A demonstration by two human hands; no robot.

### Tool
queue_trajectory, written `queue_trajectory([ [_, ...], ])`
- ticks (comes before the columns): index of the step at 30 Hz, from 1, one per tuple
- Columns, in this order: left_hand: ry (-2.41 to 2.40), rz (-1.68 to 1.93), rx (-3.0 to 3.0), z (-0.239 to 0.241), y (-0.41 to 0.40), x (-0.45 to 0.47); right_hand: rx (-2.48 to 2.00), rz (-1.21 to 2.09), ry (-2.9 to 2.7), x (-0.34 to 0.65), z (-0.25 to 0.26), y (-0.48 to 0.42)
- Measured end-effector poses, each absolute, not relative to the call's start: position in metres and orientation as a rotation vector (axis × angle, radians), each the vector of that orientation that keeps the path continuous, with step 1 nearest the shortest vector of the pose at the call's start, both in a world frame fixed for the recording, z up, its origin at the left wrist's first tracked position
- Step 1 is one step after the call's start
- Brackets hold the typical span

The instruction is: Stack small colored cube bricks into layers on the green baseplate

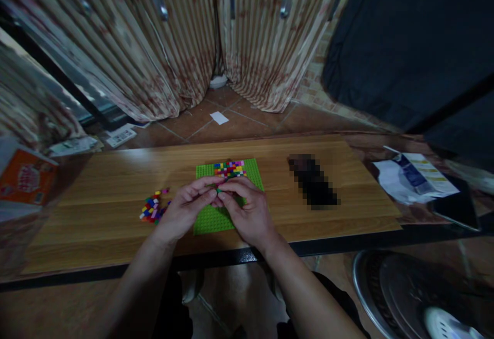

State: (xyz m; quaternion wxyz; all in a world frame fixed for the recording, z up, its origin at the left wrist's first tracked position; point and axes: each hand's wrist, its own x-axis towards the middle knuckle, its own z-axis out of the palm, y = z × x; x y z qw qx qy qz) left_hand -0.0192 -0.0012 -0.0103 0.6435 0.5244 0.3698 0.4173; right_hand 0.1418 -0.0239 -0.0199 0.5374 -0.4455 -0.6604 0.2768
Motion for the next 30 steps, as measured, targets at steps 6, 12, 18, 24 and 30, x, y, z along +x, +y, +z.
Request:
queue_trajectory([
  [6, 1.008, 1.005, 1.188, -0.009, 0.003, -0.026, -1.245, 0.578, -1.453, 0.166, -0.020, -0.013],
  [12, 1.235, 1.078, 1.125, -0.012, 0.010, -0.034, -1.344, 0.471, -1.537, 0.183, -0.018, -0.010],
  [18, 1.255, 1.067, 1.111, -0.013, 0.011, -0.034, -1.365, 0.360, -1.762, 0.178, -0.024, -0.013],
  [24, 1.262, 1.067, 1.098, -0.014, 0.012, -0.035, -1.409, 0.306, -1.823, 0.180, -0.028, -0.011],
  [30, 1.268, 1.057, 1.123, -0.017, 0.013, -0.037, -1.423, 0.411, -1.690, 0.178, -0.030, -0.009],
])
